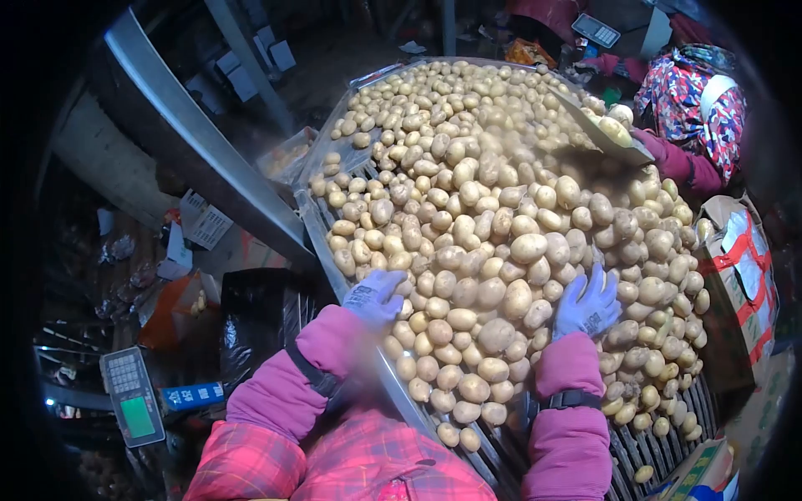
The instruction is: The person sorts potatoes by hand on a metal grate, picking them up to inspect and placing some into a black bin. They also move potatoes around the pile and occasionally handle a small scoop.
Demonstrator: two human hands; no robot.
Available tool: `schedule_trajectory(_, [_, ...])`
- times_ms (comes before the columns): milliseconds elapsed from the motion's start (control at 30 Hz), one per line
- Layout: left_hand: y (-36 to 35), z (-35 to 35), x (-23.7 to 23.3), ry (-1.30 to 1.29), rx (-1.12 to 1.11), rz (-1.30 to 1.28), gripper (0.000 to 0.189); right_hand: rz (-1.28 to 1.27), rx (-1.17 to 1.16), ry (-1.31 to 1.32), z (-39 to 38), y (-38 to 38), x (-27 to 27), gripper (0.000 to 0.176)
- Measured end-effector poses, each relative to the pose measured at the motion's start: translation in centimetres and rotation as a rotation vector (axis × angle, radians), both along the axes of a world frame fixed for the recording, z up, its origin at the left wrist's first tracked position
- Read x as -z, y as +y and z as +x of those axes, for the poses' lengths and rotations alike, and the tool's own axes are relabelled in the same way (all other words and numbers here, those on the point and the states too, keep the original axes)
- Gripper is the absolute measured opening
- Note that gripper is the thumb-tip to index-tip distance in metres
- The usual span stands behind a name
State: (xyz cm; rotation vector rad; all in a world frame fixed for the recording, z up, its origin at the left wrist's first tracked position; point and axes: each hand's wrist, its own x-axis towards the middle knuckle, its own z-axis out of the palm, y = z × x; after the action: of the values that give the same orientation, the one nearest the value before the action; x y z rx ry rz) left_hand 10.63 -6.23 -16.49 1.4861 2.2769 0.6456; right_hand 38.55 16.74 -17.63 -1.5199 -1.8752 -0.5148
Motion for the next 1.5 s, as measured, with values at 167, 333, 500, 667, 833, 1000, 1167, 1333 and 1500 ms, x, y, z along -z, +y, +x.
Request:
schedule_trajectory(167, [-0.4,-0.6,-1.4,-0.079,0.072,0.008,0.049,-0.002,-0.029,0.012,0.2,0.3,0.4,0.037])
schedule_trajectory(333, [-0.4,-2.8,2.2,0.035,0.139,0.266,0.043,-0.044,-0.040,0.020,-0.2,-0.2,-0.3,0.036])
schedule_trajectory(500, [0.9,-8.2,0.3,0.096,-0.167,0.363,0.035,-0.047,-0.049,-0.033,-0.4,-0.3,-0.7,0.034])
schedule_trajectory(667, [4.3,-11.8,-2.4,-0.112,-0.200,0.140,0.037,-0.097,-0.041,-0.073,-0.1,-0.2,-0.5,0.037])
schedule_trajectory(833, [11.3,-13.0,6.6,0.348,-0.179,0.357,0.043,-0.059,-0.074,-0.138,0.1,0.1,-0.5,0.037])
schedule_trajectory(1000, [13.5,-14.3,2.8,0.309,-0.058,-0.136,0.055,-0.011,-0.094,-0.176,0.3,0.1,-0.4,0.037])
schedule_trajectory(1167, [12.1,-15.3,0.0,-1.110,-0.280,0.045,0.050,-0.032,-0.082,-0.187,0.4,0.1,-0.5,0.037])
schedule_trajectory(1333, [6.2,-13.5,-1.7,-1.891,-0.278,0.496,0.048,-0.012,-0.117,-0.190,0.1,0.2,-0.9,0.038])
schedule_trajectory(1500, [1.3,-14.0,-2.7,-1.742,-0.184,0.388,0.048,-0.062,-0.102,-0.187,0.1,0.2,-0.9,0.039])
